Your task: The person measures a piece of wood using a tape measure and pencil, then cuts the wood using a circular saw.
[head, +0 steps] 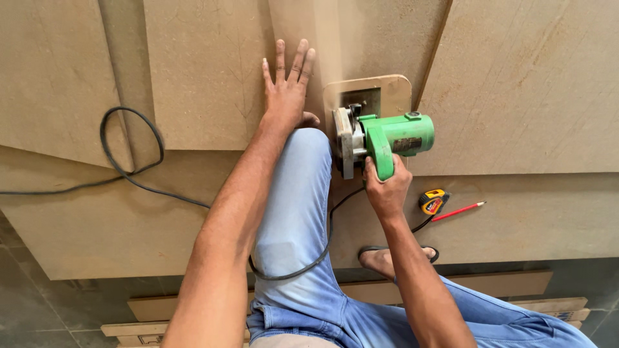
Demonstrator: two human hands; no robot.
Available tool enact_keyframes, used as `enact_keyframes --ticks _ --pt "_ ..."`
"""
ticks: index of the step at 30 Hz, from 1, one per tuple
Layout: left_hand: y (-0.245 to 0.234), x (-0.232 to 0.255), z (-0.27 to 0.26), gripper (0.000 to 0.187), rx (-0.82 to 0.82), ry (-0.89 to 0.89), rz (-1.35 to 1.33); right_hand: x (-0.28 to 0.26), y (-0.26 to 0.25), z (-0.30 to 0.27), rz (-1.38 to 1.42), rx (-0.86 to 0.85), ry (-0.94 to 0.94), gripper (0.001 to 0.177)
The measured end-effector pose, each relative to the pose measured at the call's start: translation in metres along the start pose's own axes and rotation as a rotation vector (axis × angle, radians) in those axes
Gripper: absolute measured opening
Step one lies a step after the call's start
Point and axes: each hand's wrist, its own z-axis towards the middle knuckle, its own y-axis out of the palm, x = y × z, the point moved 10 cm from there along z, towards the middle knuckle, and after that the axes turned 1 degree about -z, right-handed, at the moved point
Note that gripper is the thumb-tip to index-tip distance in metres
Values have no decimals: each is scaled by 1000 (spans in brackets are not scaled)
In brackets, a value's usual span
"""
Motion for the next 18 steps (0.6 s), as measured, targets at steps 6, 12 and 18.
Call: enact_keyframes --ticks 6,12,18 --pt "3 -1 2 167 -81 -37 3 -6 9 21 106 -3 -1 16" --pt "0 0 1 165 -21 -12 0 -19 14 45 74 26 -75 15" --pt "2 -1 2 164 -32 -22 -6 -25 26 76 93 -13 -68 16"
